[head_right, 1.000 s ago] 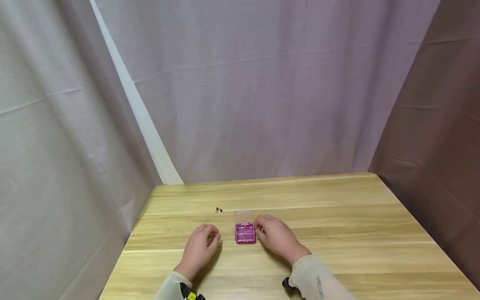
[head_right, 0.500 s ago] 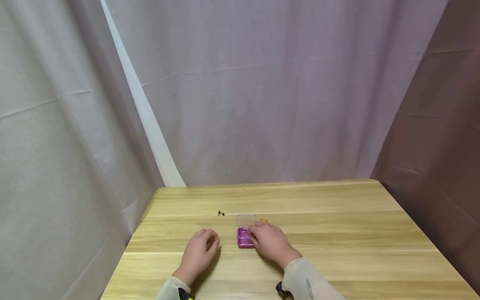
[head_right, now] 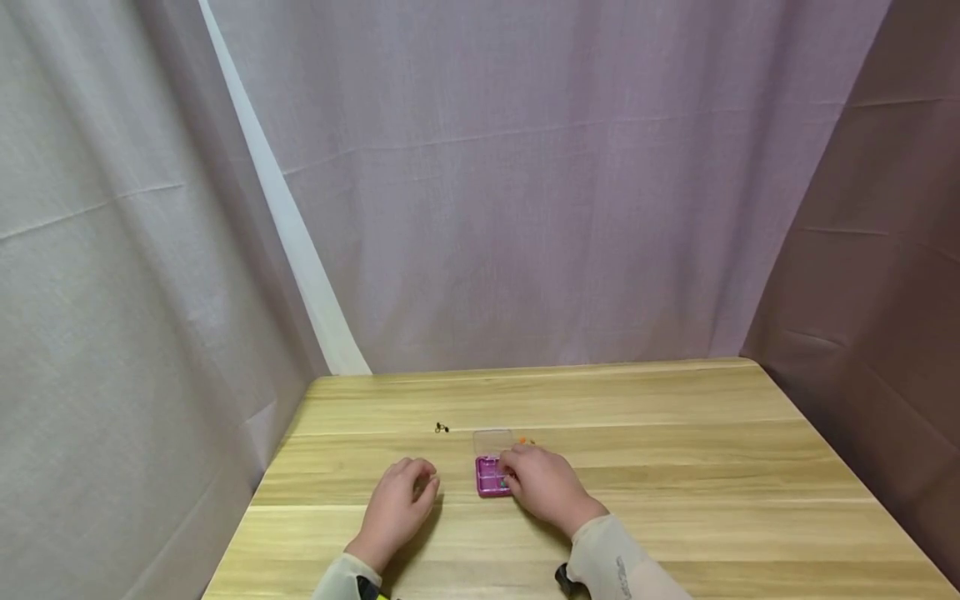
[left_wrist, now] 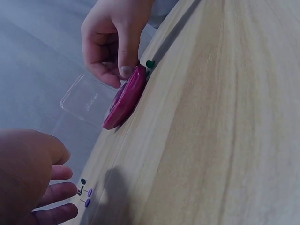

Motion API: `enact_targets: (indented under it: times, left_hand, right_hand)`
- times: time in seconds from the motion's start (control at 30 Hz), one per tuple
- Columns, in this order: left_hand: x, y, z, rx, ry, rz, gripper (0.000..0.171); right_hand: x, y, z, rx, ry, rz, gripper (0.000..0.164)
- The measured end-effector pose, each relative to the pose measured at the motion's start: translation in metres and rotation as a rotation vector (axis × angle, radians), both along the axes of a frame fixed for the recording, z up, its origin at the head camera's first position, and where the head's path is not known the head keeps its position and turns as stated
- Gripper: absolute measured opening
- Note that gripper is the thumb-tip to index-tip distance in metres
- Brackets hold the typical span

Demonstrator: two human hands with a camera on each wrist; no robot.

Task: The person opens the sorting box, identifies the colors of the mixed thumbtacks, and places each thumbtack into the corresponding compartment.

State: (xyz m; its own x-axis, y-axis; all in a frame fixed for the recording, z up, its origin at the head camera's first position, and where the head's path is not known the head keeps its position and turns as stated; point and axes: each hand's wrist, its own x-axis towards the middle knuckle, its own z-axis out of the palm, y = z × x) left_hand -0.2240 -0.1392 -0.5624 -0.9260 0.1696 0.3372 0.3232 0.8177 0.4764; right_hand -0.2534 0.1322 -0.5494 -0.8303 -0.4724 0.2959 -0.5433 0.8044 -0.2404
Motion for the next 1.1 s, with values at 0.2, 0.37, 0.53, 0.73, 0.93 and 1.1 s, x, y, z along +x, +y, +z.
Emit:
enact_targets:
  times: [0.2, 0.37, 0.53, 0.73, 0.93, 1.1]
  left_hand:
    - [-0.001, 0.0, 0.0, 0.001, 0.001, -0.001, 0.02]
    - [0.0, 0.002, -0.002, 0.007, -0.016, -0.008, 0.019]
    - [0.0, 0.003, -0.005, 0.003, -0.011, -0.009, 0.02]
    - [0.0, 0.004, -0.008, 0.005, -0.006, -0.017, 0.019]
    - [0.001, 0.005, -0.008, -0.001, 0.001, -0.006, 0.018]
    - [0.001, 0.005, -0.005, -0.006, 0.012, -0.01, 0.019]
  right_hand:
    - [-0.003, 0.016, -0.001, -0.048, -0.02, -0.05, 0.028]
    - [-0.004, 0.028, -0.004, -0.04, 0.001, -0.081, 0.015]
    - [-0.001, 0.034, -0.005, -0.009, -0.038, -0.09, 0.016]
    - [0.002, 0.036, -0.005, -0.02, -0.088, -0.082, 0.019]
    - [0.002, 0.036, -0.009, -0.022, -0.099, -0.068, 0.018]
    - [0.0, 0.035, -0.012, -0.026, -0.08, -0.048, 0.014]
